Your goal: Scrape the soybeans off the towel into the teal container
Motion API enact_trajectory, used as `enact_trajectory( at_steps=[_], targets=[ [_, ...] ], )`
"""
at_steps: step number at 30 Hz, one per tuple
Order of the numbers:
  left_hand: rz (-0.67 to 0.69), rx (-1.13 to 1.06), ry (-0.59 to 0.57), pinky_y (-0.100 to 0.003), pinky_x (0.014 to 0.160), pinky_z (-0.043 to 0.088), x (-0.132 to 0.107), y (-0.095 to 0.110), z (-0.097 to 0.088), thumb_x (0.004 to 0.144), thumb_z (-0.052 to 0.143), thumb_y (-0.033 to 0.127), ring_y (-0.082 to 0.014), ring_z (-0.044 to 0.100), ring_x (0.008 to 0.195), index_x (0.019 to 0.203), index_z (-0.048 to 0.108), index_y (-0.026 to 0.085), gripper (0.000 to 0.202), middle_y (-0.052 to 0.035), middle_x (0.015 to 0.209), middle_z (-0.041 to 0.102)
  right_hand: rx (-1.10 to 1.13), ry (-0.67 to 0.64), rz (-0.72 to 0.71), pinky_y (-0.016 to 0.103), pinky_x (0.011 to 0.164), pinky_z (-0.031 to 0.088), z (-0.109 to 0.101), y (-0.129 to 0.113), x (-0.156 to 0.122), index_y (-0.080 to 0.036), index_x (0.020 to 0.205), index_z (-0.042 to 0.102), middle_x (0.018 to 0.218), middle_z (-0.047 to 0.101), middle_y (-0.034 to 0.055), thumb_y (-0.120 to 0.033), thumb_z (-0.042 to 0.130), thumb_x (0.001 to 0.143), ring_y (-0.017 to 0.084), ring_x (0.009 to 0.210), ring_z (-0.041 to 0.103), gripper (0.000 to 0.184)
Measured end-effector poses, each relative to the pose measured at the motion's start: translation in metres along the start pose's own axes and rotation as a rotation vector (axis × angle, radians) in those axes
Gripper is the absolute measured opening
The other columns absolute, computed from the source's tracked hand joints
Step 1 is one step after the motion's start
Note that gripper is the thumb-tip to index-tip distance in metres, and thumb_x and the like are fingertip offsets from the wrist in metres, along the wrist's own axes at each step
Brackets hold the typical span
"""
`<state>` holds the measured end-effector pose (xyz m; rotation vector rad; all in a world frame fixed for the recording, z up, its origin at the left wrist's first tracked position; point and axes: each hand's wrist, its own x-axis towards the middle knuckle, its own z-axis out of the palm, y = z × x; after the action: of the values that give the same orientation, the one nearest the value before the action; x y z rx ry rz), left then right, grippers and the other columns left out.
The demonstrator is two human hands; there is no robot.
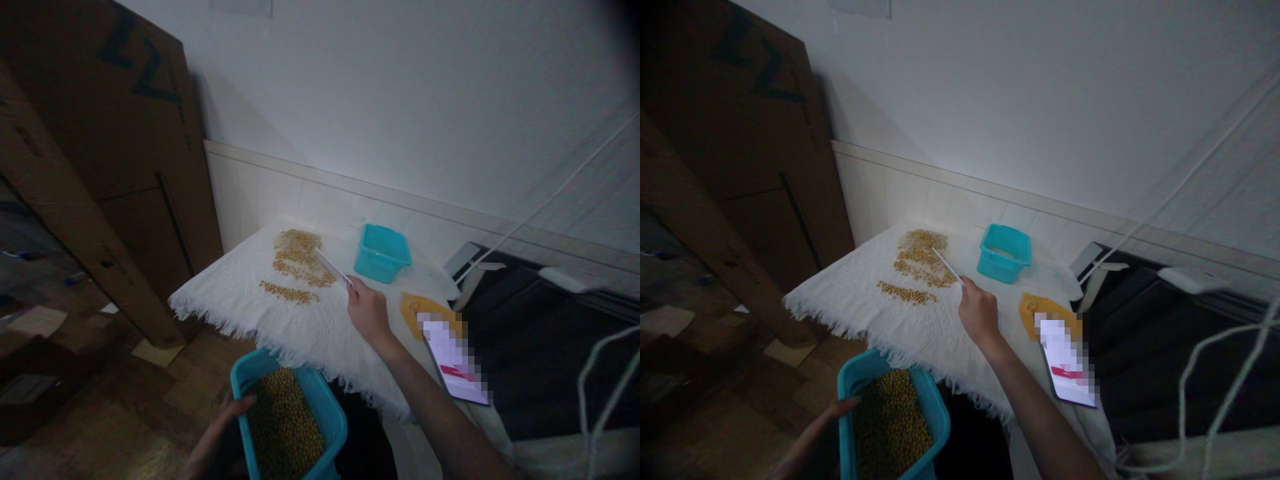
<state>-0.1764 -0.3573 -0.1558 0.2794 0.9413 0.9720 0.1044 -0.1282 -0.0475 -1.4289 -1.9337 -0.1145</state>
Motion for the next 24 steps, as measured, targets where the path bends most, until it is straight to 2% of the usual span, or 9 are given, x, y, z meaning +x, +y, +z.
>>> enact_trajectory(
  at_steps=[2, 5, 9, 11, 13, 15, 17, 20, 24],
  targets=[
    [-0.013, -0.006, 0.071, -0.070, 0.123, 0.050, -0.004, 0.004, 0.010, 0.079, 0.089, 0.069, -0.0523, 0.068, 0.147, 0.175, 0.044, 0.033, 0.112, -0.0174, 0.146, 0.082, 0.010, -0.029, -0.020, 0.029, 0.074, 0.061, 0.003, -0.006, 0.003, -0.019, 0.130, 0.085, 0.096, 0.090, 0.0120, -0.016, 0.055, 0.103, 0.028, 0.086, 0.086, 0.040],
    [-0.017, -0.029, 0.108, -0.070, 0.122, 0.050, -0.004, 0.008, 0.015, 0.077, 0.093, 0.064, -0.0529, 0.070, 0.144, 0.178, 0.036, 0.032, 0.120, -0.0183, 0.150, 0.080, 0.019, -0.060, -0.064, 0.029, 0.074, 0.061, 0.007, -0.016, 0.005, -0.018, 0.132, 0.085, 0.097, 0.090, 0.0118, -0.016, 0.054, 0.105, 0.028, 0.086, 0.087, 0.041],
    [-0.037, -0.059, 0.107, -0.064, 0.117, 0.056, 0.003, 0.008, 0.008, 0.075, 0.097, 0.061, -0.0506, 0.073, 0.140, 0.183, 0.022, 0.034, 0.134, -0.0143, 0.149, 0.081, 0.038, -0.095, -0.127, 0.028, 0.075, 0.062, 0.013, -0.028, 0.006, -0.018, 0.135, 0.084, 0.098, 0.091, 0.0111, -0.011, 0.053, 0.102, 0.026, 0.085, 0.087, 0.045],
    [-0.057, -0.071, 0.079, -0.062, 0.116, 0.058, 0.005, 0.007, 0.004, 0.077, 0.096, 0.059, -0.0491, 0.073, 0.141, 0.184, 0.019, 0.033, 0.135, -0.0130, 0.149, 0.082, 0.067, -0.098, -0.135, 0.027, 0.076, 0.062, 0.015, -0.030, 0.008, -0.019, 0.134, 0.084, 0.098, 0.091, 0.0102, -0.010, 0.054, 0.101, 0.026, 0.086, 0.087, 0.045],
    [-0.059, -0.082, 0.072, -0.061, 0.117, 0.058, 0.005, 0.006, 0.001, 0.080, 0.094, 0.058, -0.0483, 0.072, 0.143, 0.185, 0.020, 0.033, 0.131, -0.0128, 0.150, 0.081, 0.097, -0.080, -0.121, 0.028, 0.076, 0.063, 0.014, -0.028, 0.011, -0.020, 0.132, 0.084, 0.099, 0.091, 0.0101, -0.012, 0.055, 0.102, 0.026, 0.086, 0.087, 0.043],
    [-0.024, -0.079, 0.117, -0.062, 0.116, 0.058, 0.004, 0.006, 0.001, 0.081, 0.094, 0.058, -0.0488, 0.071, 0.144, 0.184, 0.022, 0.034, 0.128, -0.0129, 0.153, 0.080, 0.115, -0.037, -0.100, 0.030, 0.077, 0.064, 0.009, -0.023, 0.012, -0.020, 0.128, 0.085, 0.100, 0.091, 0.0108, -0.015, 0.055, 0.103, 0.027, 0.086, 0.087, 0.040],
    [0.009, -0.072, 0.160, -0.063, 0.115, 0.058, 0.003, 0.007, 0.004, 0.076, 0.098, 0.058, -0.0502, 0.070, 0.144, 0.184, 0.022, 0.035, 0.134, -0.0139, 0.156, 0.077, 0.123, 0.007, -0.079, 0.031, 0.077, 0.065, 0.003, -0.015, 0.010, -0.020, 0.125, 0.086, 0.101, 0.091, 0.0108, -0.018, 0.054, 0.104, 0.027, 0.087, 0.087, 0.038],
    [-0.014, -0.071, 0.162, -0.062, 0.117, 0.057, 0.001, 0.008, 0.009, 0.072, 0.100, 0.058, -0.0486, 0.069, 0.146, 0.183, 0.023, 0.034, 0.138, -0.0153, 0.157, 0.076, 0.138, 0.039, -0.065, 0.031, 0.077, 0.065, -0.006, -0.005, -0.004, -0.022, 0.124, 0.087, 0.100, 0.091, 0.0097, -0.021, 0.054, 0.105, 0.026, 0.084, 0.087, 0.038],
    [-0.011, -0.047, 0.172, -0.064, 0.126, 0.049, -0.001, 0.004, 0.011, 0.076, 0.095, 0.062, -0.0474, 0.064, 0.152, 0.179, 0.036, 0.036, 0.121, -0.0154, 0.152, 0.079, 0.176, 0.066, -0.082, 0.032, 0.082, 0.068, -0.012, -0.001, -0.026, -0.023, 0.122, 0.087, 0.107, 0.091, 0.0100, -0.026, 0.054, 0.106, 0.026, 0.088, 0.089, 0.037]
  ],
)
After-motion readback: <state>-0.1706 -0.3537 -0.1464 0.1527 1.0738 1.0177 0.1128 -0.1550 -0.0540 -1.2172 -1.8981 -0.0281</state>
